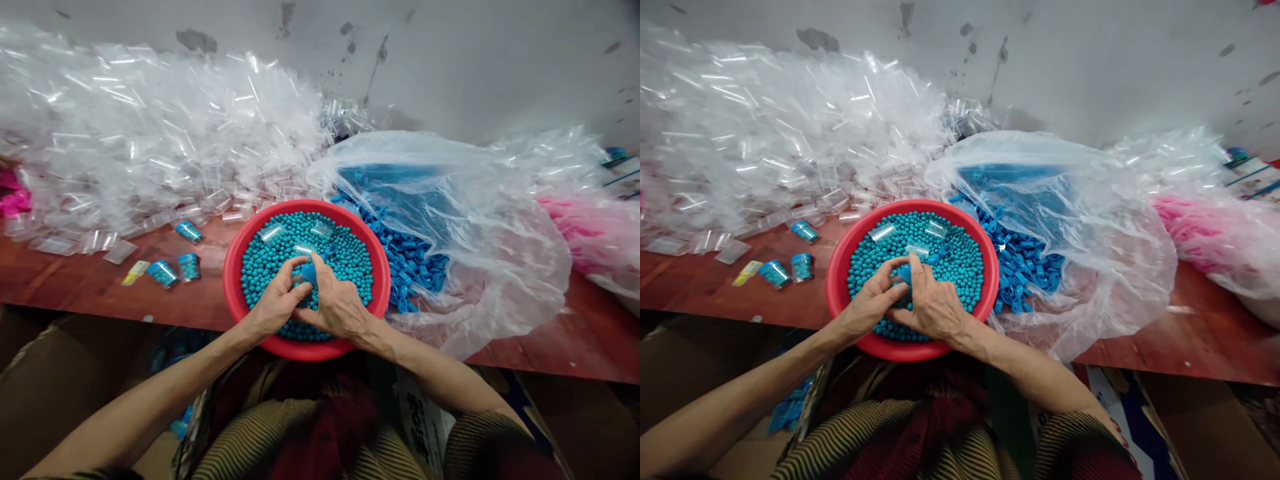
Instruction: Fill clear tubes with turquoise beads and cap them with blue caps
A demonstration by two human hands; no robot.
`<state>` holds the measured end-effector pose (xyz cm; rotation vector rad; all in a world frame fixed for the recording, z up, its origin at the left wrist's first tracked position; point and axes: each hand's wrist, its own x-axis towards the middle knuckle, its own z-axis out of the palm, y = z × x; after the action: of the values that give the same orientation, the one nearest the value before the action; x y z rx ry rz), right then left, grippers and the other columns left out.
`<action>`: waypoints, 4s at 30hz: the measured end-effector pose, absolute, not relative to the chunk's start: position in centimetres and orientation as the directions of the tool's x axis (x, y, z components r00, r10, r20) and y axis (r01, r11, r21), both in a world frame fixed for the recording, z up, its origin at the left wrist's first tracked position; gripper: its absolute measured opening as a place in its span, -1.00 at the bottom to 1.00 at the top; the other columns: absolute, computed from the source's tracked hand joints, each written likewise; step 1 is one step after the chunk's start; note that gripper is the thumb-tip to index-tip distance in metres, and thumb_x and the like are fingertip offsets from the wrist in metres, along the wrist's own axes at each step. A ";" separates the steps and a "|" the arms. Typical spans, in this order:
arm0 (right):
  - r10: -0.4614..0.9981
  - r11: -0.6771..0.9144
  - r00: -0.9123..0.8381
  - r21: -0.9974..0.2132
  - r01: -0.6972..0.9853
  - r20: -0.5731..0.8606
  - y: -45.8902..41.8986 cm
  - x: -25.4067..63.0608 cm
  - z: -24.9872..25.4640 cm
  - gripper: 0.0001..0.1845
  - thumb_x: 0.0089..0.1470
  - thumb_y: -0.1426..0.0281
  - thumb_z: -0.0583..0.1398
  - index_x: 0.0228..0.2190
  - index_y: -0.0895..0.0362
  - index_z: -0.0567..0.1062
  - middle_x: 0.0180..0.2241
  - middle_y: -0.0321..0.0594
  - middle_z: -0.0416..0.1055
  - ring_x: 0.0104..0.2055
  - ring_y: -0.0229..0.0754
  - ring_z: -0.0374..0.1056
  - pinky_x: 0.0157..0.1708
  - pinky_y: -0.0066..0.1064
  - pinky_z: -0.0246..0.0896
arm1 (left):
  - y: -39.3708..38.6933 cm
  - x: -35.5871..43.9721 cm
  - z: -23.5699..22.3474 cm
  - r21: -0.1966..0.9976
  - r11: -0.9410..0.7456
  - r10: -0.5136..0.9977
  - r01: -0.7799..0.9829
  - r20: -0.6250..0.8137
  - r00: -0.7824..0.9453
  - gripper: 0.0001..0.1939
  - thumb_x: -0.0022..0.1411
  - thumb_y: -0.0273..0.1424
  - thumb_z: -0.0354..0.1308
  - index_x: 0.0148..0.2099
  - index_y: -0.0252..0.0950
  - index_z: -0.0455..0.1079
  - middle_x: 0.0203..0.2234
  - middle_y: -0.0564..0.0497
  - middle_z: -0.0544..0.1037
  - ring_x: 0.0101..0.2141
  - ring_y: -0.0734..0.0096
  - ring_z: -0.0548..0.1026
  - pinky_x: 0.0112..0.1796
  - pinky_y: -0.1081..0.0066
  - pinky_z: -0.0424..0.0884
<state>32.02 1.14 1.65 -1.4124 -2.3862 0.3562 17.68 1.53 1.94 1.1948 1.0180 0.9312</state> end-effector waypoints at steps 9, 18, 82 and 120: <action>0.734 0.679 -0.652 -0.189 0.710 0.190 1.6 32.7 1.9 -0.01 -0.02 0.00 0.12 0.23 0.39 -0.01 -0.26 0.10 0.44 -0.37 0.00 0.39 -0.56 -0.35 0.23 | 1.3 18.0 1.1 0.999 0.025 0.952 0.046 -0.038 0.304 -0.74 0.16 -0.26 0.10 -0.15 -0.27 0.24 -0.44 0.09 0.32 -0.35 0.44 0.31 -0.32 0.47 0.32; 0.689 0.724 -0.636 -0.307 0.617 0.347 1.9 33.0 0.7 0.00 -0.07 0.07 0.19 0.23 0.35 -0.04 -0.19 0.10 0.41 -0.27 0.01 0.40 -0.49 -0.34 0.31 | 0.6 18.7 2.0 0.999 0.037 0.974 0.013 -0.039 0.222 -0.80 0.17 -0.28 0.09 -0.22 -0.26 0.19 -0.50 0.14 0.25 -0.47 0.54 0.24 -0.41 0.51 0.26; 0.733 0.371 -0.671 -0.761 0.532 -0.112 12.9 29.8 1.5 -0.71 0.12 0.46 0.09 -0.10 0.15 0.45 -0.17 -0.17 0.44 -0.23 -0.22 0.38 -0.27 -0.40 0.32 | 2.8 14.2 1.0 0.745 -0.094 0.977 0.660 -0.059 0.206 -0.87 0.18 -0.32 -0.04 -0.25 -0.24 0.25 -0.57 0.12 0.34 -0.48 0.39 0.36 -0.40 0.39 0.23; 0.806 0.157 -0.588 -0.937 0.312 -0.061 6.3 32.7 -1.0 -0.72 0.11 0.46 0.07 -0.14 0.12 0.45 -0.43 -0.32 0.39 -0.42 -0.29 0.31 -0.32 -0.42 0.26 | 2.7 16.2 0.0 0.927 -0.015 0.991 0.376 -0.036 0.128 -0.56 0.04 -0.33 0.09 -0.02 -0.27 0.09 -0.22 -0.05 0.41 -0.20 0.29 0.45 -0.14 0.24 0.36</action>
<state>32.68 6.33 -0.96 -1.0604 -1.9808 1.4290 16.19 2.66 0.04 1.5366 1.3846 0.8931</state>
